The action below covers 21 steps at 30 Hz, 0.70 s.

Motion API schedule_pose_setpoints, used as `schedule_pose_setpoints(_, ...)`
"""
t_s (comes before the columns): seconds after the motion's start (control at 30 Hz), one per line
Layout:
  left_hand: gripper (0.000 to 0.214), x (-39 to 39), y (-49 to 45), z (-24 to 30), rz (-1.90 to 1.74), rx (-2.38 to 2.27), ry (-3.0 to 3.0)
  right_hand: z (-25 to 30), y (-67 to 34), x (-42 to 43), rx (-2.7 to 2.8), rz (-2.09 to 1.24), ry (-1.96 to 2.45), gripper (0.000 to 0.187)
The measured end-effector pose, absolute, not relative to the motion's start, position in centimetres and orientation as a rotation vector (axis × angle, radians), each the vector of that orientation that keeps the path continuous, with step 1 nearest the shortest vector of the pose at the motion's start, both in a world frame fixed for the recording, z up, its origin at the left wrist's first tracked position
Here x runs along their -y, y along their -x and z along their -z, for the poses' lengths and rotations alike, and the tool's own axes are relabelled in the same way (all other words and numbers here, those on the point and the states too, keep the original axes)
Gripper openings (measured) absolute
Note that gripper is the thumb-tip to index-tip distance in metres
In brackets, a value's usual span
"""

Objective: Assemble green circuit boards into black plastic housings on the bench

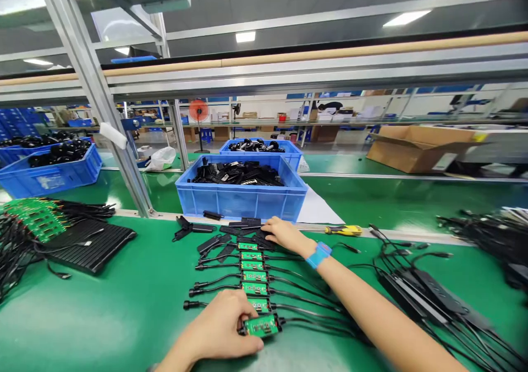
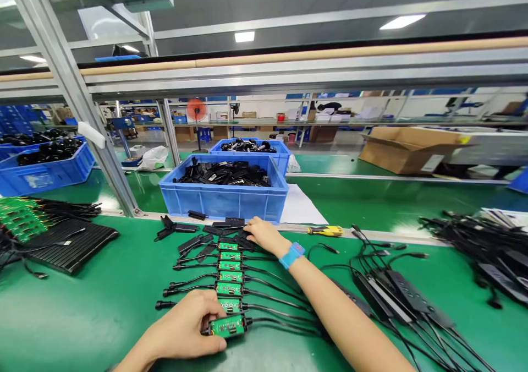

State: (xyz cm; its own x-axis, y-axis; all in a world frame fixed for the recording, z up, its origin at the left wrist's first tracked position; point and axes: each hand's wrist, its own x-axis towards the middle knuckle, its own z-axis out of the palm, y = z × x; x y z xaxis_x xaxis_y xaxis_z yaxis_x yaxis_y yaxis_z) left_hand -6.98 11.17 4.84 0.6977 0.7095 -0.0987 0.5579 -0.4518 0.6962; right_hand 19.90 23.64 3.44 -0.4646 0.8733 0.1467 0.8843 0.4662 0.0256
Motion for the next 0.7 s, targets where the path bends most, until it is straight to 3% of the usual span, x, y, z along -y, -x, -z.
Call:
schedule_pose_setpoints(0.23, 0.044, -11.7, 5.5, -3.1, -0.327, -0.799, -1.231, -5.1, -18.4, -21.7, 2.274, 0.189, 1.569, 0.024)
schedule_pose_setpoints(0.4, 0.047, -10.9, 4.4, -2.5, -0.564, -0.692, -0.785, -7.0, -17.7, -15.4, 1.887, 0.082, 1.449, 0.028)
schedule_pose_setpoints(0.5, 0.054, -10.2, 3.8, -2.1, -0.556, -0.66, -0.783, -6.6, -16.8, -11.4, 1.786, -0.141, 1.365, 0.022)
schedule_pose_setpoints(0.57, 0.059, -9.7, 3.4, -1.8, -0.528, -0.674, -0.825, -5.6, -15.9, -9.3, 1.664, -0.488, 1.3, 0.018)
schedule_pose_setpoints(0.7, 0.064, -9.2, 2.8, -1.1, -0.546, -0.673, -0.859, -3.2, -14.6, -7.3, 1.298, -0.971, 1.242, 0.029)
